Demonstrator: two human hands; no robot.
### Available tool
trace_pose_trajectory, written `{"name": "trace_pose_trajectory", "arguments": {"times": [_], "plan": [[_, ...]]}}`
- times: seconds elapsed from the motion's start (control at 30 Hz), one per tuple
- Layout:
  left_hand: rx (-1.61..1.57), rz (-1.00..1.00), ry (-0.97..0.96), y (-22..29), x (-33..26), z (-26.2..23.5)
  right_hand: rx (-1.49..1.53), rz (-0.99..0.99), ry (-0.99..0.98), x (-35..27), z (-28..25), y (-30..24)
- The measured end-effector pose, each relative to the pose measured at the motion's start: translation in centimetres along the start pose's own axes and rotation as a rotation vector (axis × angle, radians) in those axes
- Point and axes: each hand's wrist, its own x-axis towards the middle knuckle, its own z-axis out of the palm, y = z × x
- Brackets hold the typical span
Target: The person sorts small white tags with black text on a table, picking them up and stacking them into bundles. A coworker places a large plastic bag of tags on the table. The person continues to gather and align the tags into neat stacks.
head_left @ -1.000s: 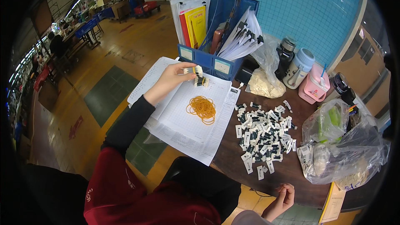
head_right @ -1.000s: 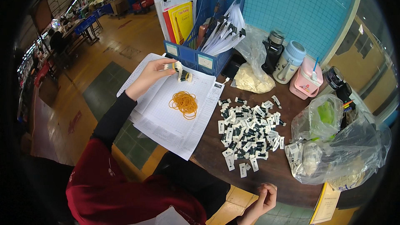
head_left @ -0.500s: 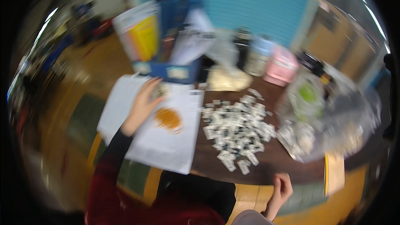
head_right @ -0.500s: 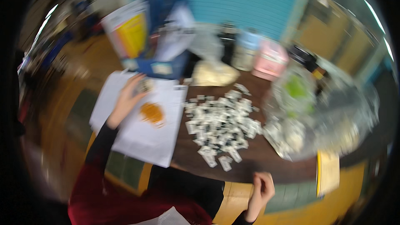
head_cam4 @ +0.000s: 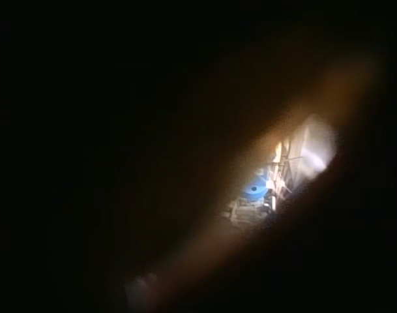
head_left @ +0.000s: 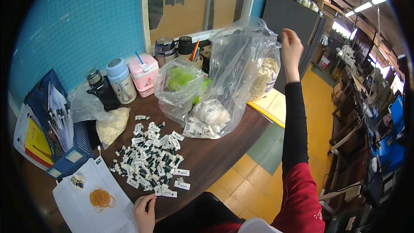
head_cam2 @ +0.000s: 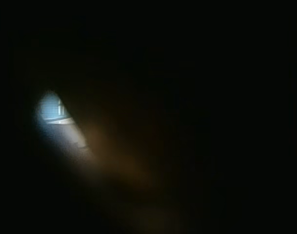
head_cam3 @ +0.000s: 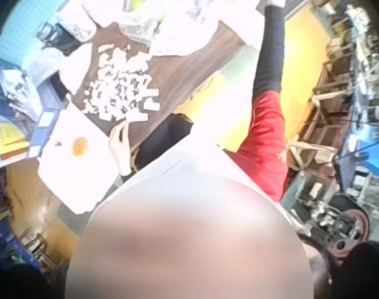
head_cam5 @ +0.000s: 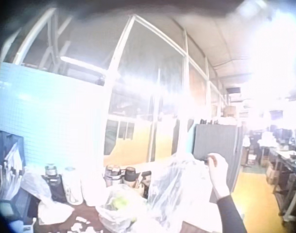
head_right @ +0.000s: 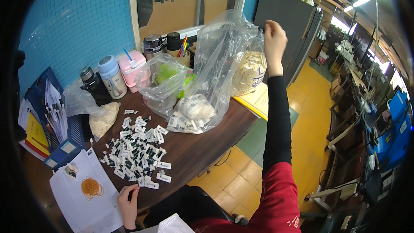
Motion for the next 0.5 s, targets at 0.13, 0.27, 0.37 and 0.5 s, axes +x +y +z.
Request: {"name": "trace_pose_trajectory", "arguments": {"times": [0.13,0.27,0.37,0.5], "plan": [[-0.060,-0.009,-0.029,-0.1,0.1,-0.2,-0.391,0.027,-0.584,1.9,3.8,5.4],[-0.070,-0.029,-0.026,-0.4,0.0,-0.2,-0.712,-0.008,-1.143,1.0,5.1,7.8],[-0.056,-0.025,-0.029,-0.4,0.0,-0.2,-0.759,-0.065,-1.223,-0.7,5.8,8.8],[-0.066,-0.040,-0.028,-0.2,0.0,-0.2,-0.789,-0.007,-1.189,-2.6,7.0,9.5]]}}
